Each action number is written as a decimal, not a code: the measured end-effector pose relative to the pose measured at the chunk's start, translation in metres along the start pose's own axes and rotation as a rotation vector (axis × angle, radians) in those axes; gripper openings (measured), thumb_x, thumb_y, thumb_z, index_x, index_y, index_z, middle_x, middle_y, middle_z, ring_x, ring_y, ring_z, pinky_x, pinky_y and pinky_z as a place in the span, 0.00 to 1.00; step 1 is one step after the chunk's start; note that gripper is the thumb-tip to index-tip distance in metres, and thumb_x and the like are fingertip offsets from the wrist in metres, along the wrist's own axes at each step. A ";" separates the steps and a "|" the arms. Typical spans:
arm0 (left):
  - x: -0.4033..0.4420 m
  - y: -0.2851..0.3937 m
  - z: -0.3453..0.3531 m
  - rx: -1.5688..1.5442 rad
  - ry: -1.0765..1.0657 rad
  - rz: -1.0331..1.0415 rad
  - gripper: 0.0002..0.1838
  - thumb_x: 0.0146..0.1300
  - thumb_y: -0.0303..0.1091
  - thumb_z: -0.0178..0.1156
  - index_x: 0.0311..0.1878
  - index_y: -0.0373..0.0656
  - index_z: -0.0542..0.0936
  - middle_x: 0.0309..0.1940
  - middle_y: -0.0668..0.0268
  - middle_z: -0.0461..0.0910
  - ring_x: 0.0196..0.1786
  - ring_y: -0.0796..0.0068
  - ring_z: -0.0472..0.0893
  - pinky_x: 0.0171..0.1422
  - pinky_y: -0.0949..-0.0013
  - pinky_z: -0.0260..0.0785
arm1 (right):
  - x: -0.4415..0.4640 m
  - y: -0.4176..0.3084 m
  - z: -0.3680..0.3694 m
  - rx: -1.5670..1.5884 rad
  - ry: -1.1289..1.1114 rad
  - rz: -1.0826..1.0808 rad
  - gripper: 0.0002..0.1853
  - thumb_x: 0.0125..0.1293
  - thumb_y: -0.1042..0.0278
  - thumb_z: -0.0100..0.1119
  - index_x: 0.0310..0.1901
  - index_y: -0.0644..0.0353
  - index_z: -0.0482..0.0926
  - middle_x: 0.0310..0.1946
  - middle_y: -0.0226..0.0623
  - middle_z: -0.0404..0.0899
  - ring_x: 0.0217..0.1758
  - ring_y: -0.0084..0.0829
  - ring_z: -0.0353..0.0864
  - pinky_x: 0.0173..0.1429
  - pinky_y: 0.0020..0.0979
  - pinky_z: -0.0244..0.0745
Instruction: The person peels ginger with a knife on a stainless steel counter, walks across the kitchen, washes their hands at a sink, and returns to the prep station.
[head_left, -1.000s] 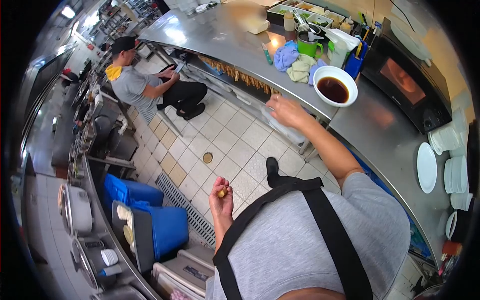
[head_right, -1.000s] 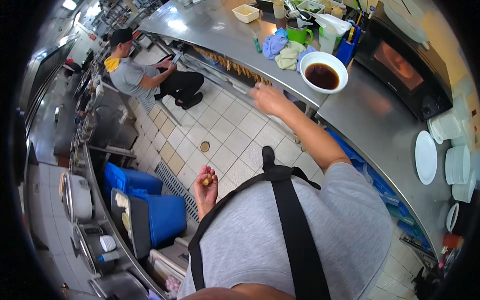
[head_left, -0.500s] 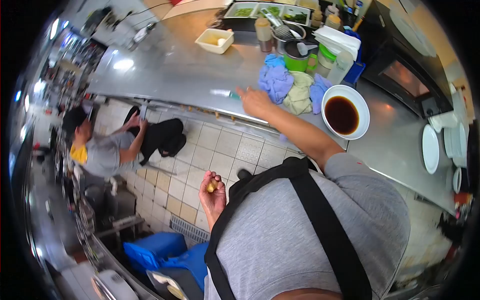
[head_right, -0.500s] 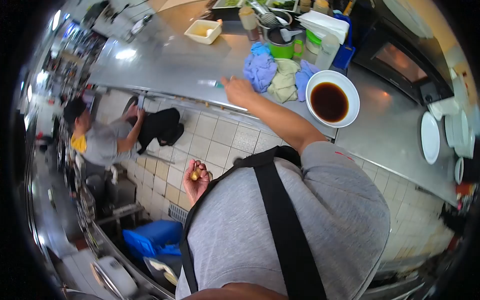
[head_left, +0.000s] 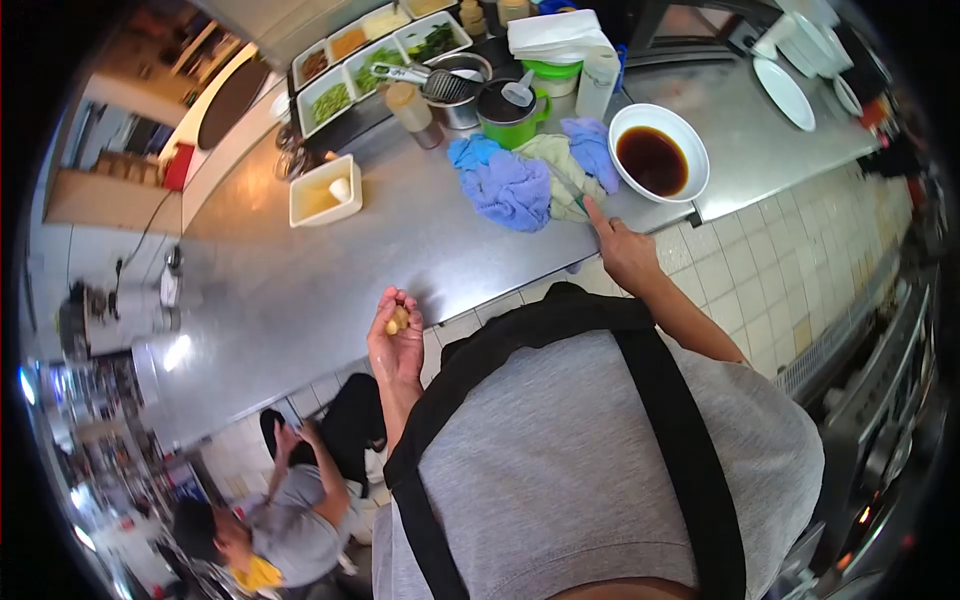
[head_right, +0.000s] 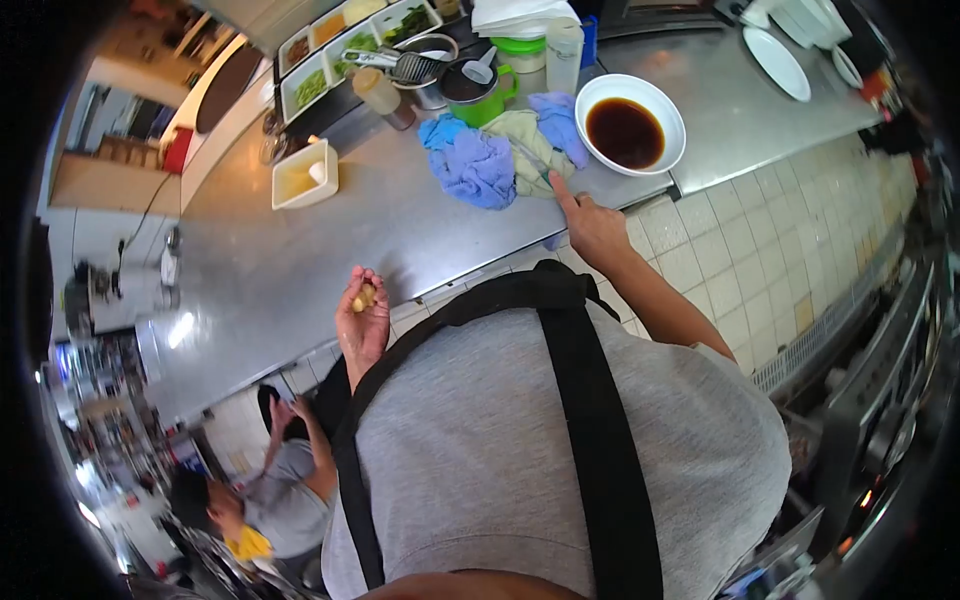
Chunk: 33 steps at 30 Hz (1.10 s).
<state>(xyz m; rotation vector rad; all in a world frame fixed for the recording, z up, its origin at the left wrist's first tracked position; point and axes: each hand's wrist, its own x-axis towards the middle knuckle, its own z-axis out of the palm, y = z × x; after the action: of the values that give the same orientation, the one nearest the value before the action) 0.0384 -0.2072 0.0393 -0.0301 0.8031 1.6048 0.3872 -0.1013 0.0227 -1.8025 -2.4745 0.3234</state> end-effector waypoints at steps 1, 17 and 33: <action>0.010 0.010 0.002 0.003 -0.017 -0.025 0.11 0.58 0.22 0.56 0.45 0.35 0.74 0.36 0.58 0.77 0.40 0.66 0.78 0.41 0.72 0.75 | -0.009 -0.007 -0.004 0.011 0.004 0.038 0.34 0.59 0.74 0.41 0.69 0.46 0.52 0.37 0.50 0.76 0.31 0.48 0.79 0.34 0.46 0.75; 0.074 0.041 0.017 0.007 -0.061 -0.235 0.11 0.58 0.24 0.54 0.44 0.35 0.76 0.37 0.58 0.77 0.40 0.63 0.77 0.44 0.69 0.74 | -0.027 -0.005 -0.048 1.338 -0.259 0.603 0.21 0.68 0.66 0.47 0.63 0.52 0.67 0.18 0.22 0.60 0.16 0.14 0.55 0.18 0.17 0.51; 0.061 0.032 0.024 -0.095 0.138 0.042 0.14 0.54 0.18 0.53 0.46 0.32 0.75 0.39 0.56 0.77 0.43 0.63 0.78 0.52 0.68 0.74 | 0.437 0.021 -0.249 -0.569 0.739 -0.166 0.08 0.57 0.71 0.51 0.38 0.58 0.77 0.34 0.42 0.78 0.38 0.42 0.82 0.37 0.40 0.78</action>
<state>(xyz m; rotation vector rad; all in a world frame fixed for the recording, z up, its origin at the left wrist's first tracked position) 0.0065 -0.1417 0.0455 -0.1954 0.8375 1.6942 0.3131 0.3519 0.2301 -1.4343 -2.2242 -0.9633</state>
